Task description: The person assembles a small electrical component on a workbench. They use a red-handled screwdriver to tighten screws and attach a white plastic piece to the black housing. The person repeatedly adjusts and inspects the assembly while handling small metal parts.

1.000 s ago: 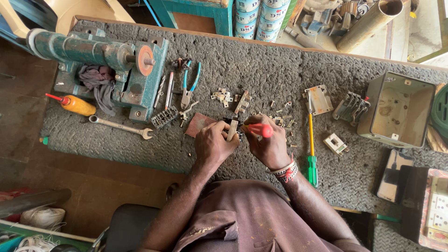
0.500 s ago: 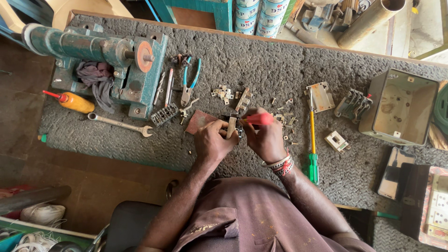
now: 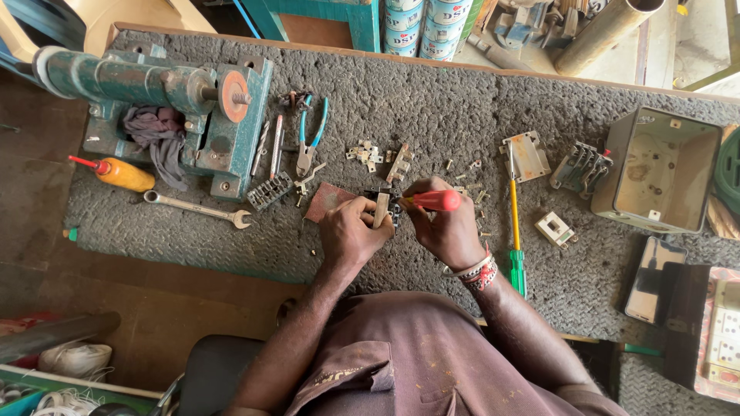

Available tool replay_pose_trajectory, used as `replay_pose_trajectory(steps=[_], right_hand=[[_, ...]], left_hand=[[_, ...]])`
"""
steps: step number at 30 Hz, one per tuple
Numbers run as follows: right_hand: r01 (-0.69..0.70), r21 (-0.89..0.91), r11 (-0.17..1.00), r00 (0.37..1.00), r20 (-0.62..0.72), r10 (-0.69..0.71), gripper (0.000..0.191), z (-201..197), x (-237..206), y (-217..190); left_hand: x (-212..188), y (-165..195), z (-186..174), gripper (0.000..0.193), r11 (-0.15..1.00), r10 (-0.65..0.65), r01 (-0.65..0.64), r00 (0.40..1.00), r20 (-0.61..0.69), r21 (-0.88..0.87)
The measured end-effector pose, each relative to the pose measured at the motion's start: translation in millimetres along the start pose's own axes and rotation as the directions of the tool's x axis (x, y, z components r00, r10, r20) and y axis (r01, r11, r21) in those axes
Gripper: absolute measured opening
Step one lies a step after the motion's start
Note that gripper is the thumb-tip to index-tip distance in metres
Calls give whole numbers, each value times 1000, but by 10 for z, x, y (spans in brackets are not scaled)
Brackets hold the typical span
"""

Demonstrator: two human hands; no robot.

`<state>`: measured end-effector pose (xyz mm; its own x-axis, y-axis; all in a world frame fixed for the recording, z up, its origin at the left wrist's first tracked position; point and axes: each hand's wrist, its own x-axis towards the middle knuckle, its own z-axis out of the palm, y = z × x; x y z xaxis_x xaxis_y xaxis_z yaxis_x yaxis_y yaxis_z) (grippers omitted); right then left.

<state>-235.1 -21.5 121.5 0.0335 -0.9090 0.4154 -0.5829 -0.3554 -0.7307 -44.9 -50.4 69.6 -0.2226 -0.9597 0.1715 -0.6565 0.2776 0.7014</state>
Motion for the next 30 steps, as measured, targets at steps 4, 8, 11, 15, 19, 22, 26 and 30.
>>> replay_pose_trajectory(steps=[4,8,11,15,19,22,26,30], right_hand=[[-54,-48,997,995,81,58,20,54,64,-29],[-32,-87,996,993,112,42,24,92,65,-57],[8,-61,998,997,83,-3,19,102,66,-37],[-91,25,996,995,43,89,20,133,33,13],[-59,69,996,998,-9,60,23,164,-66,50],[-55,108,993,998,-7,57,26,175,-104,86],[45,85,995,999,27,-47,30,161,-75,138],[62,123,991,997,42,-67,34,115,-72,117]], left_hand=[[5,19,-8,19,1000,-4,4,1000,-11,23],[-2,45,-24,19,1000,11,-10,999,-42,22],[-6,53,-37,18,1000,-6,7,999,-40,7],[-8,58,-41,18,999,-32,31,999,-21,-39],[-26,61,-36,18,998,33,-36,998,-51,-52],[-33,52,-20,20,996,-34,32,999,-31,-84],[-36,-5,10,21,990,-70,66,997,-26,-124],[-37,-91,52,22,989,-68,69,998,11,-129]])
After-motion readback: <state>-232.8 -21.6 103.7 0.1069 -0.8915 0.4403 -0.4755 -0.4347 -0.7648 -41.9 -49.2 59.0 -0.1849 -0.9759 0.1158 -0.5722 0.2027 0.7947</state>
